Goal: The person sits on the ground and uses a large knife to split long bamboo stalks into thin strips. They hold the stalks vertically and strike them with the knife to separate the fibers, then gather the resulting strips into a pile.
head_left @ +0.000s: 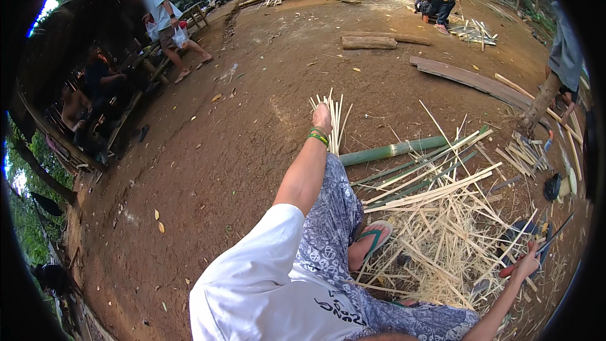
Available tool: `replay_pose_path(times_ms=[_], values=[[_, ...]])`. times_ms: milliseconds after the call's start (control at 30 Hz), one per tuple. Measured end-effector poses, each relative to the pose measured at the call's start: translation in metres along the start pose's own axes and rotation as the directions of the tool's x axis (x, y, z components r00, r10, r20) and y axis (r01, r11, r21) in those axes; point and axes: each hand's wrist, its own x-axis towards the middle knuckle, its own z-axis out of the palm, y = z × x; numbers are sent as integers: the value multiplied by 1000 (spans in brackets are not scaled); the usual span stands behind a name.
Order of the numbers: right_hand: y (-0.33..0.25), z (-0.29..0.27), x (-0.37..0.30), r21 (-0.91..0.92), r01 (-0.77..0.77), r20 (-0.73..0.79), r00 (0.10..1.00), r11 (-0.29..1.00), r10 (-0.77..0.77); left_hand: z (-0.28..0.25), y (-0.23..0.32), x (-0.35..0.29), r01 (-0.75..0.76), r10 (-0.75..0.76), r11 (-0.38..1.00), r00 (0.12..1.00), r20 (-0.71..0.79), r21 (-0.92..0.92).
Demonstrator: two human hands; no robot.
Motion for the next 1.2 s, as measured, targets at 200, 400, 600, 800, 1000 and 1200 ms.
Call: replay_pose_path(times_ms=[200,400,600,800,1000,1200], values=[[-7,2,-7,35,-33,10,999,999,33,7,16,-35,-194,198,977,980,-35,93],[3,2,4,35,-57,33,998,998,56,14,27,-60,-432,432,902,902,19,17],[5,8,3,7,-66,32,997,998,66,-11,22,-47,-211,242,960,956,166,-187],[22,4,15,-61,-4,0,1000,998,4,-59,-88,-10,-23,4,997,966,258,70],[6,2,-1,-172,-23,-36,999,985,17,-93,-199,-32,101,-152,921,983,107,377],[23,17,11,-165,-26,-3,1000,986,26,-122,-225,-43,31,-49,937,998,43,348]])
